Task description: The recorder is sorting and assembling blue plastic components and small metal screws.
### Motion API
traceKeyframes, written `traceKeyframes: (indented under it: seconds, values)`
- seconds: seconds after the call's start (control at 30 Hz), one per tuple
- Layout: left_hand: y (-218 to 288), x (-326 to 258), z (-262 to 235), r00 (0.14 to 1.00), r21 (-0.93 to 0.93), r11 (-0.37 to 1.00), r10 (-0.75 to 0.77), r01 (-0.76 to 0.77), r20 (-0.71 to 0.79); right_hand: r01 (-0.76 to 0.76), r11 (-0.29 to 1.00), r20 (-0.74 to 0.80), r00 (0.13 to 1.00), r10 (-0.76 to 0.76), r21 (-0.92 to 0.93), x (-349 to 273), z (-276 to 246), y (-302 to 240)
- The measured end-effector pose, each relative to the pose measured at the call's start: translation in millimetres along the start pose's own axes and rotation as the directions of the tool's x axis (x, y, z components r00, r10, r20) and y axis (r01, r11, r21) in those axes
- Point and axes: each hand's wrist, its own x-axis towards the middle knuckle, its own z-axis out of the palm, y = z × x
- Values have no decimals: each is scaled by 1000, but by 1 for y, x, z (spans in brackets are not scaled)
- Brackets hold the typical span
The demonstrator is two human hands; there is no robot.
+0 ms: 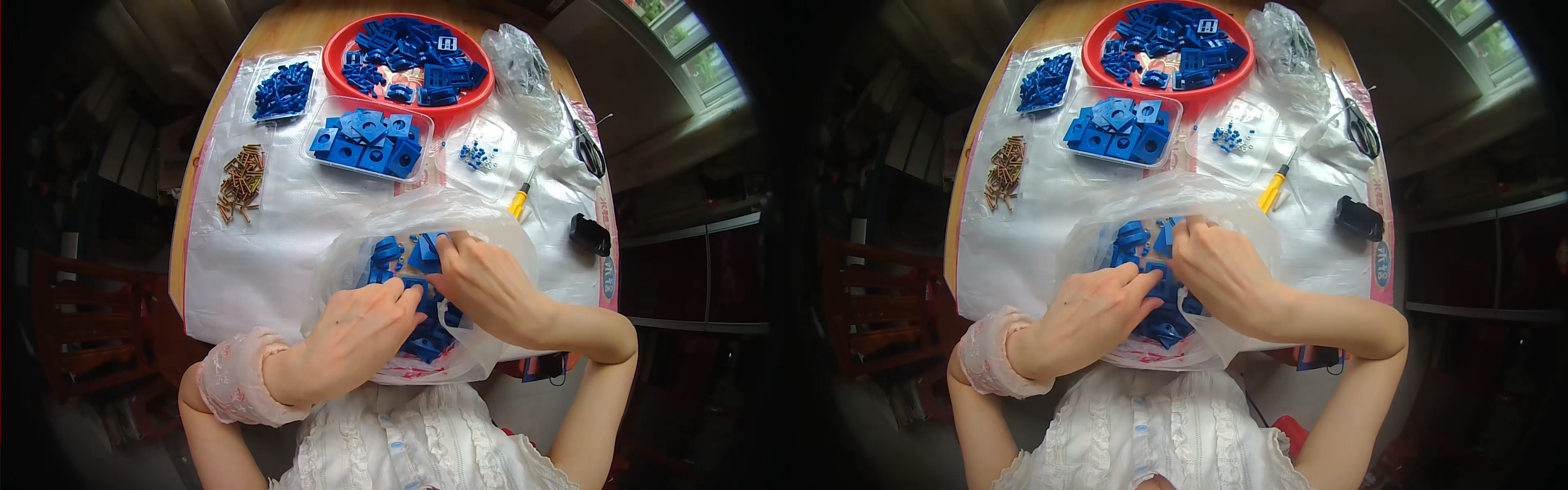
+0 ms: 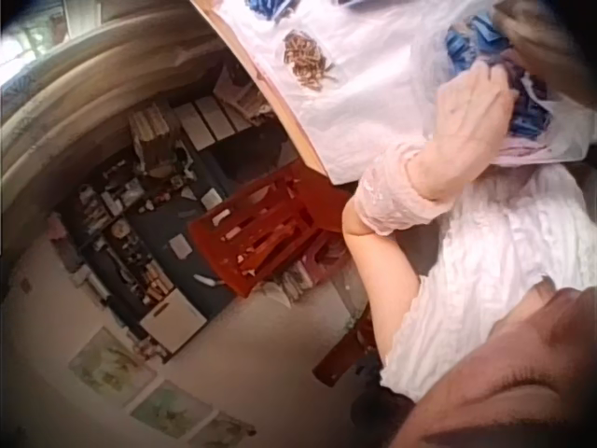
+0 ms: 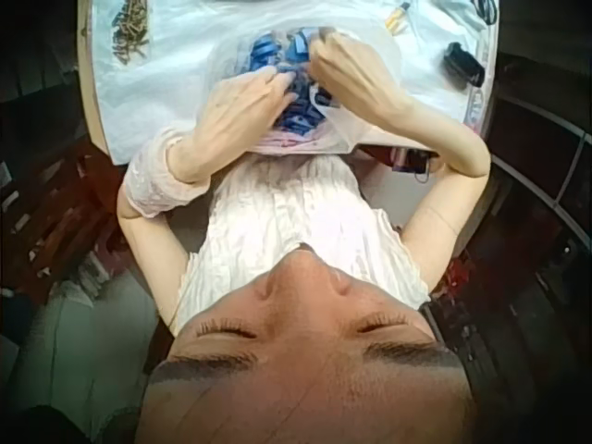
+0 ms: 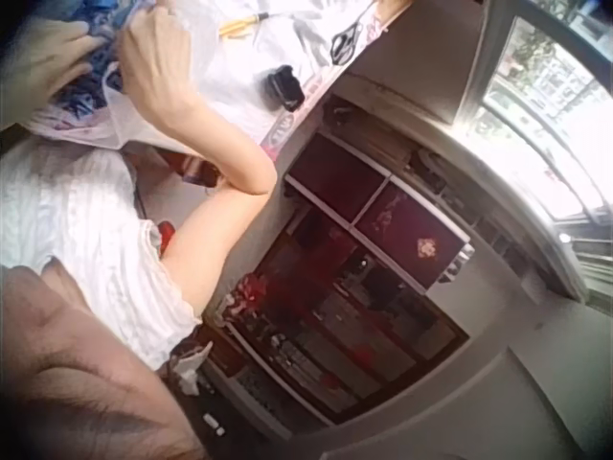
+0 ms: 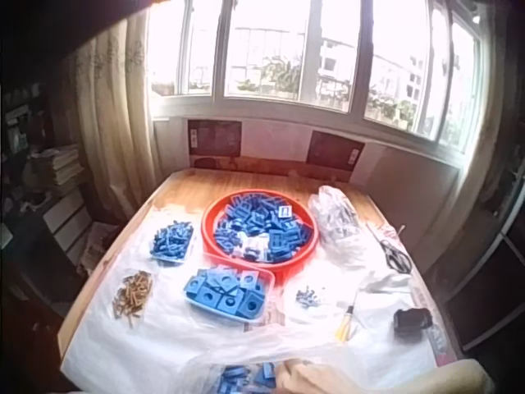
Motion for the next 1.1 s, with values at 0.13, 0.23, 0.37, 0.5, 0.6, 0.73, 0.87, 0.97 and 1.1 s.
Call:
traceKeyframes:
  seconds: [0.13,0.23,0.37,0.5,0.6,0.73,0.87,0.97,1.1]
  values:
    - [-9,-8,-16,996,-90,996,-15,7,-93,-12,991,20,1000,15,-134,15,27,-1]
    - [-19,-8,-32,987,-168,985,13,-40,-158,-31,983,18,999,35,-181,20,31,-4]
    - [-45,13,-61,979,-582,813,-91,-32,-181,-9,977,-12,1000,7,-214,20,22,-2]
    - [-83,36,-55,924,-662,735,-139,-145,-356,25,982,-18,999,-29,-187,27,19,3]
    - [-84,38,-48,953,-764,639,-170,-85,-249,-8,990,-36,999,3,-142,26,18,8]
    - [-91,50,-39,940,-744,654,-155,-133,-304,22,991,-70,997,-32,-133,10,0,6]
    - [-111,46,-25,899,-792,587,-237,-169,-367,89,994,-265,962,-68,68,-4,-57,-8]
    - [-111,41,-33,941,-930,365,-299,-41,-159,72,994,-461,887,-25,86,24,-76,3]
    - [-118,54,-38,960,-993,120,-281,10,-24,112,991,-453,881,-135,-78,97,-69,51]
